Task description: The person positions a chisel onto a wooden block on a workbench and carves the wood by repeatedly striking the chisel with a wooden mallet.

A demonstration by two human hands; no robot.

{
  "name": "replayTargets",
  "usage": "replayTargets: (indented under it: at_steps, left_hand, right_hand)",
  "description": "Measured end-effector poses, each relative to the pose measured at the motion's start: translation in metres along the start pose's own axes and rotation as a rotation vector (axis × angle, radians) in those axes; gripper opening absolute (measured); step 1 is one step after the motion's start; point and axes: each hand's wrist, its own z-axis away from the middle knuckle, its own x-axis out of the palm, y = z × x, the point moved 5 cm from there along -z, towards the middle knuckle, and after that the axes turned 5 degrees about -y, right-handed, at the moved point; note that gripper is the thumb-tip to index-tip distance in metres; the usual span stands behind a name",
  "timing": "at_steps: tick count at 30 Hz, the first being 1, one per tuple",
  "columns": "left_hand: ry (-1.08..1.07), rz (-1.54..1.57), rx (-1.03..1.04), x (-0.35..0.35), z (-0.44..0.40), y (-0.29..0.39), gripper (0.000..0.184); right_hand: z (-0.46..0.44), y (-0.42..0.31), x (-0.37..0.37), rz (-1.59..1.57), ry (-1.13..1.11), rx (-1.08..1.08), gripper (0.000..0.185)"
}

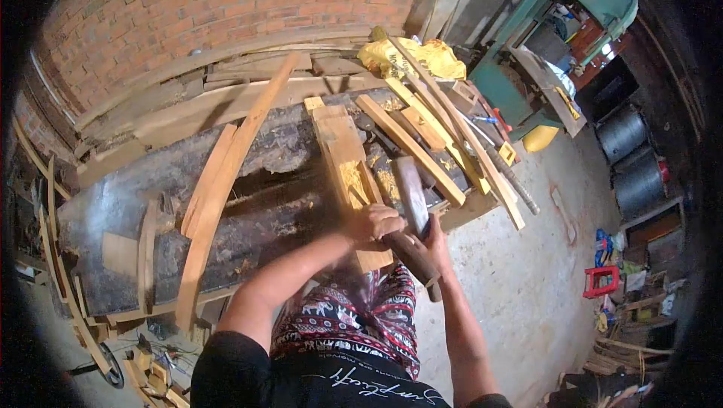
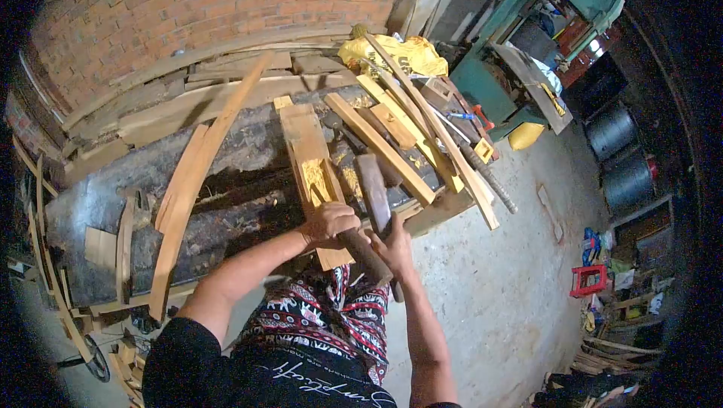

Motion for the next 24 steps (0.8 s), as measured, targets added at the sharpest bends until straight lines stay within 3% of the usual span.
replayTargets:
  at_steps: [4, 7, 8, 9, 11, 13, 15, 17, 19, 21, 23, 24]
  left_hand:
    - [-0.042, -0.083, -0.004, 0.001, 0.005, -0.002, 0.025]
    - [0.097, -0.148, 0.034, 0.004, 0.013, -0.003, 0.024]
    - [0.072, -0.081, 0.008, 0.0, 0.009, -0.001, 0.024]
    - [-0.097, -0.05, -0.14, 0.01, 0.019, -0.008, 0.011]
    - [-0.106, 0.022, -0.126, 0.003, 0.01, -0.004, 0.013]
    - [-0.005, 0.031, -0.078, -0.01, -0.005, 0.007, 0.021]
    - [0.015, 0.044, -0.05, -0.006, -0.002, 0.002, 0.025]
    - [-0.01, 0.039, -0.056, -0.011, -0.009, 0.007, 0.023]
    - [-0.037, 0.054, -0.054, -0.007, -0.004, 0.0, 0.022]
    - [0.01, 0.053, -0.041, -0.008, -0.003, 0.003, 0.022]
    - [-0.104, 0.046, -0.139, -0.001, 0.004, -0.001, 0.015]
    - [-0.072, 0.025, -0.082, 0.002, 0.007, -0.005, 0.015]
  right_hand:
    - [-0.065, -0.04, 0.009, 0.112, 0.061, -0.222, 0.045]
    - [-0.117, -0.043, 0.024, 0.12, 0.079, -0.317, 0.046]
    - [-0.129, -0.037, 0.033, 0.151, 0.061, -0.315, 0.047]
    - [-0.14, -0.034, 0.04, 0.185, 0.043, -0.313, 0.048]
    - [-0.151, -0.039, 0.051, 0.343, 0.133, -0.384, 0.054]
    - [-0.142, -0.051, 0.046, 0.48, 0.092, -0.221, 0.06]
    - [-0.121, -0.058, 0.025, 0.438, 0.153, -0.209, 0.052]
    - [-0.095, -0.048, -0.012, -0.083, 0.229, -0.305, 0.035]
    - [-0.044, -0.065, -0.059, -0.283, 0.345, -0.163, 0.019]
    - [0.006, -0.057, -0.086, -0.591, 0.35, -0.088, 0.015]
    - [0.061, -0.082, -0.104, -0.688, 0.222, -0.112, 0.011]
    - [0.081, -0.102, -0.102, -0.733, 0.059, -0.266, 0.01]
